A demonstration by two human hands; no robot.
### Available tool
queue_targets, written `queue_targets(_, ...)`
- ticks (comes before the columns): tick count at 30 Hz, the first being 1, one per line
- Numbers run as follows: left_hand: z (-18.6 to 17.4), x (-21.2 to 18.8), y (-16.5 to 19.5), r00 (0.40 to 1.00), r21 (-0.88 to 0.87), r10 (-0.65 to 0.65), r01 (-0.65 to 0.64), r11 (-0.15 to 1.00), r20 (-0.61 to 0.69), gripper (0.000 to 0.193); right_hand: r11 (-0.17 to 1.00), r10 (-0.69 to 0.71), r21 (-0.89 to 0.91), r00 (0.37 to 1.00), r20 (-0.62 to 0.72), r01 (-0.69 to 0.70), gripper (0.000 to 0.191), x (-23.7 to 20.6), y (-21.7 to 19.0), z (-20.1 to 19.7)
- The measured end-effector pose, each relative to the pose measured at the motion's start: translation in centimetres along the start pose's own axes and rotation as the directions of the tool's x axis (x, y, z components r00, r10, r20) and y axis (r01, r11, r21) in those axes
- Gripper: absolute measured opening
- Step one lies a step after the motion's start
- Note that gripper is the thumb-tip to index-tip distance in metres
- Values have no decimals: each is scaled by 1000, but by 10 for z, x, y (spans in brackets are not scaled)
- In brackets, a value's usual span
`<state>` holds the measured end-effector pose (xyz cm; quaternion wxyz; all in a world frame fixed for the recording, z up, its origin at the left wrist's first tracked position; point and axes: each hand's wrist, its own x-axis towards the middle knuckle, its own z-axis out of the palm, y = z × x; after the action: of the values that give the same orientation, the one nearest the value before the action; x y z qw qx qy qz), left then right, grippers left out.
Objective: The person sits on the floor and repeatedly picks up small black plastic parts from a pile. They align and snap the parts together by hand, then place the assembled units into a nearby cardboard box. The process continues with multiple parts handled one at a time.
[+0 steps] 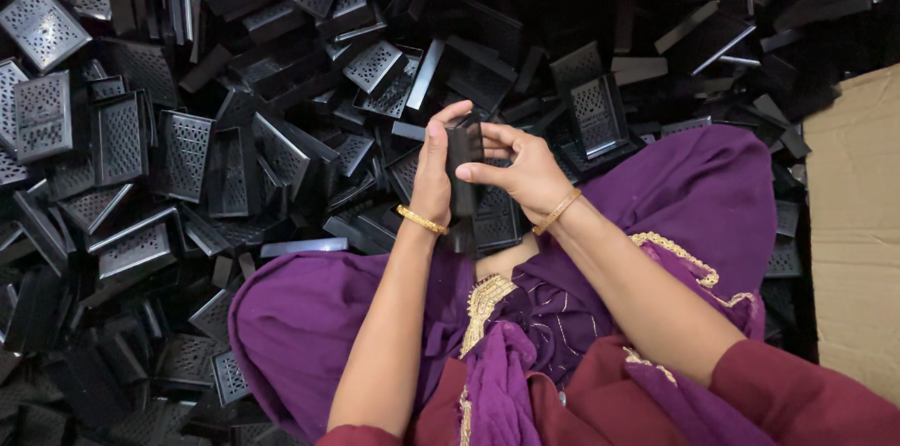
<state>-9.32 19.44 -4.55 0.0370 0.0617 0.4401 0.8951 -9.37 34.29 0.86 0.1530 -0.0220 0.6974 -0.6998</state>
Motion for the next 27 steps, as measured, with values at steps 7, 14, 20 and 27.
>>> queue_targets(7, 3, -3, 0, 998, 151, -13, 22, 988, -58, 62, 983, 85, 161, 996, -2, -83, 63, -3, 9, -4)
queue_targets(14, 1, -9, 4, 994, 156, -79, 90, 984, -72, 62, 979, 139, 145, 990, 34, -143, 69, -6, 5, -5)
queue_targets(20, -8, 3, 12, 997, -140, -34, 25, 990, -63, 62, 968, 42, 244, 998, 47, -52, 72, -27, -21, -13)
queue_targets(27, -11, 3, 11, 998, -288, 6, -22, 957, -56, 66, 915, 142, 386, 989, -35, -117, 60, -41, -31, -50)
